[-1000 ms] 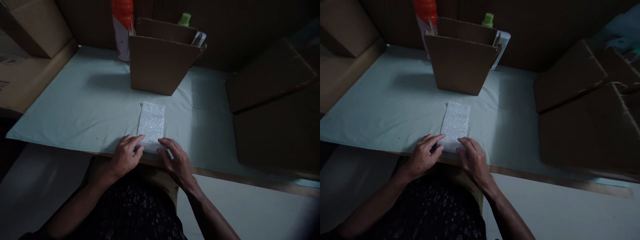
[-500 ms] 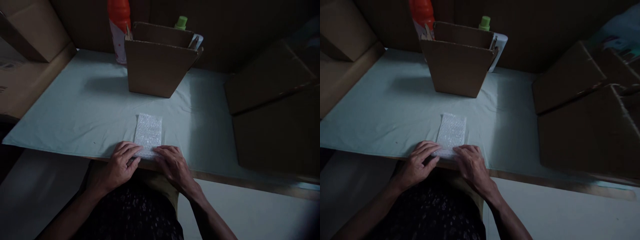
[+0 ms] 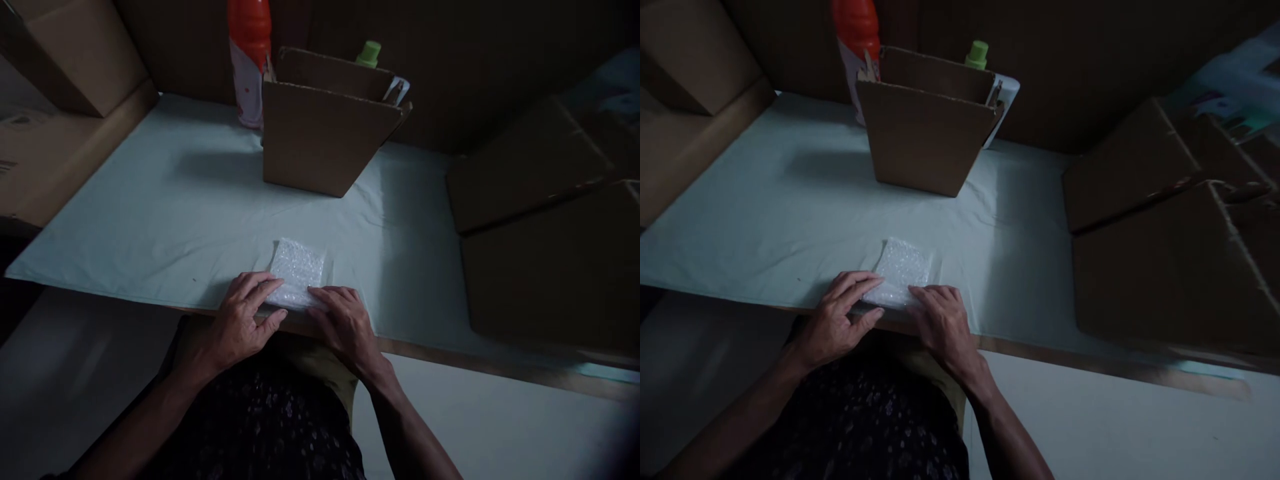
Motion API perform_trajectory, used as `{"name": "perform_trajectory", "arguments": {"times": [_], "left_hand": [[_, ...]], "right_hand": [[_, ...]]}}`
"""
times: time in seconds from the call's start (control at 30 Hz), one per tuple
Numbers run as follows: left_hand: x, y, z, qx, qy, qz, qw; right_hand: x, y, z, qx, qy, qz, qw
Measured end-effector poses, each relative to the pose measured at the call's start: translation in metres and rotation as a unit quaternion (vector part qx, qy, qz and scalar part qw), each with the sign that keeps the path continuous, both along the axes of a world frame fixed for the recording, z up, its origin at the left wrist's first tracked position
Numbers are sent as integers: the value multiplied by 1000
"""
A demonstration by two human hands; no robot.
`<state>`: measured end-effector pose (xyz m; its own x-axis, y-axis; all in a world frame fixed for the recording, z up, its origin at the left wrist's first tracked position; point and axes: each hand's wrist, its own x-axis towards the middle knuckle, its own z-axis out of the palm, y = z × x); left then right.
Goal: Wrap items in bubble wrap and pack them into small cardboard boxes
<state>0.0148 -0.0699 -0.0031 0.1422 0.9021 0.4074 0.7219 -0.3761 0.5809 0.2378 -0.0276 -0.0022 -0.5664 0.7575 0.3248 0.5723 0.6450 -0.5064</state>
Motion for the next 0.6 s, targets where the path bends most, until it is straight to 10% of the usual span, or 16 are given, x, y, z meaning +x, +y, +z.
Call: {"name": "perform_trajectory", "arguments": {"times": [0.37, 0.5, 0.6], "left_hand": [[1, 22, -9, -60, 24, 83, 994], [0, 7, -1, -99, -157, 142, 972], [4, -13, 5, -196, -360, 135, 902]], "right_hand": [[-10, -1, -1, 69, -90, -26, 993], [-18, 14, -8, 47, -73, -60, 994], [-22, 12, -2, 11, -2, -57, 998]]}}
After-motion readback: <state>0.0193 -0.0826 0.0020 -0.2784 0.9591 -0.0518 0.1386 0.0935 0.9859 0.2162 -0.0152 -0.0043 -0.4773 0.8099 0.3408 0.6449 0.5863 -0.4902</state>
